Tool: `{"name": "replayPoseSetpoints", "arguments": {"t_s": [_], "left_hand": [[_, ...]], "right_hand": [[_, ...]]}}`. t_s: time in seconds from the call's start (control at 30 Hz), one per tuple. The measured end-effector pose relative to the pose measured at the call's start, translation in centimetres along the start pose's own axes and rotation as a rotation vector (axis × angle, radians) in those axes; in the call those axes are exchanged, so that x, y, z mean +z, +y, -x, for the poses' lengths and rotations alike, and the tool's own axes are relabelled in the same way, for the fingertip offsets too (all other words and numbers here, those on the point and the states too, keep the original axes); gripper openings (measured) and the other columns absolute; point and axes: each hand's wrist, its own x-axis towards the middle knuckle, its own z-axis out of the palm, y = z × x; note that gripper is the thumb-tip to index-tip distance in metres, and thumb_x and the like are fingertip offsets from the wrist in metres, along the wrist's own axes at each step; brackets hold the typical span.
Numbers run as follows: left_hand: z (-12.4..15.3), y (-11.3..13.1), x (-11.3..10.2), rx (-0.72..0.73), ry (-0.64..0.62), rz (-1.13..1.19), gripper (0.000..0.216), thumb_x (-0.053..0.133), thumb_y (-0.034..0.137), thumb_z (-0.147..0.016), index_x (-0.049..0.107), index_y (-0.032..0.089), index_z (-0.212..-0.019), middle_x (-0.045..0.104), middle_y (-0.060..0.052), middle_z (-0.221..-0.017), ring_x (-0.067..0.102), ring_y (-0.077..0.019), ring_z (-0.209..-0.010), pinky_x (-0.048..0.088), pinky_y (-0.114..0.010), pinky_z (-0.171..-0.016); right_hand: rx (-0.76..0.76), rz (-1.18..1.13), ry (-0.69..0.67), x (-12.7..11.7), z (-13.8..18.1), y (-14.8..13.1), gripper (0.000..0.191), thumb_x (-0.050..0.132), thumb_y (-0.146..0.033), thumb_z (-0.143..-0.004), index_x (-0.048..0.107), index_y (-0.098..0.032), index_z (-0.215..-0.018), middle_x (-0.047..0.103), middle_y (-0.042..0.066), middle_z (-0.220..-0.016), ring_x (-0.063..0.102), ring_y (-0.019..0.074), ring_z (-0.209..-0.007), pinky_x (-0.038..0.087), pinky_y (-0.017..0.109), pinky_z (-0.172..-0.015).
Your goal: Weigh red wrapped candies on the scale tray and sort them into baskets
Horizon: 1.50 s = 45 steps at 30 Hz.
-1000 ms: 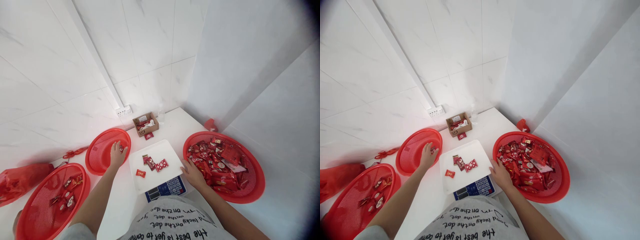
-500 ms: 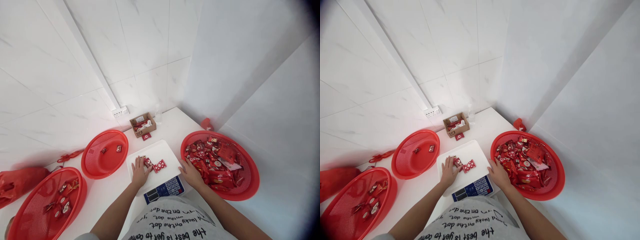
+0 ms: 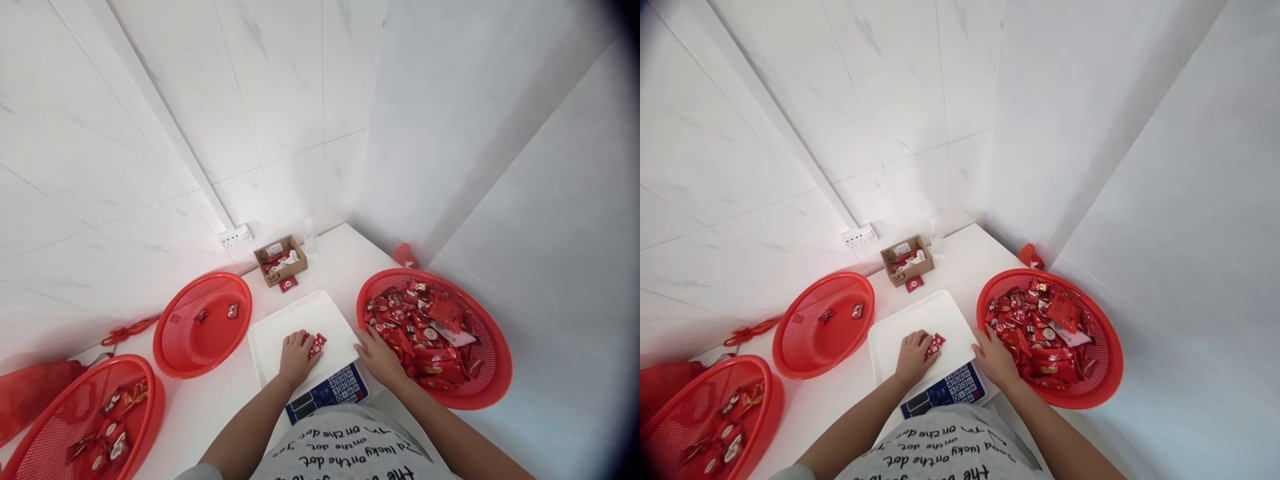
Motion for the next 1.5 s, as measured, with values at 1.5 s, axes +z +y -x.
{"name": "replayPoseSetpoints", "arguments": {"t_s": [1.5], "left_hand": [[4.2,-1.9,-6.2,-0.442,0.152,0.327,0.052,0.038,0.048,-0.082,0.039,0.020,-0.125,0.048,-0.010,-0.127,0.044,-0.0268,-0.119,0.040,-0.046,-0.095]], "right_hand": [[0.292,-0.342,0.123,-3.3,-6.5,6.0,0.063,0.049,-0.028,-0.079,0.029,-0.013,-0.136,0.029,0.015,-0.142,0.024,0.0243,-0.132,0.021,0.036,-0.106]]}}
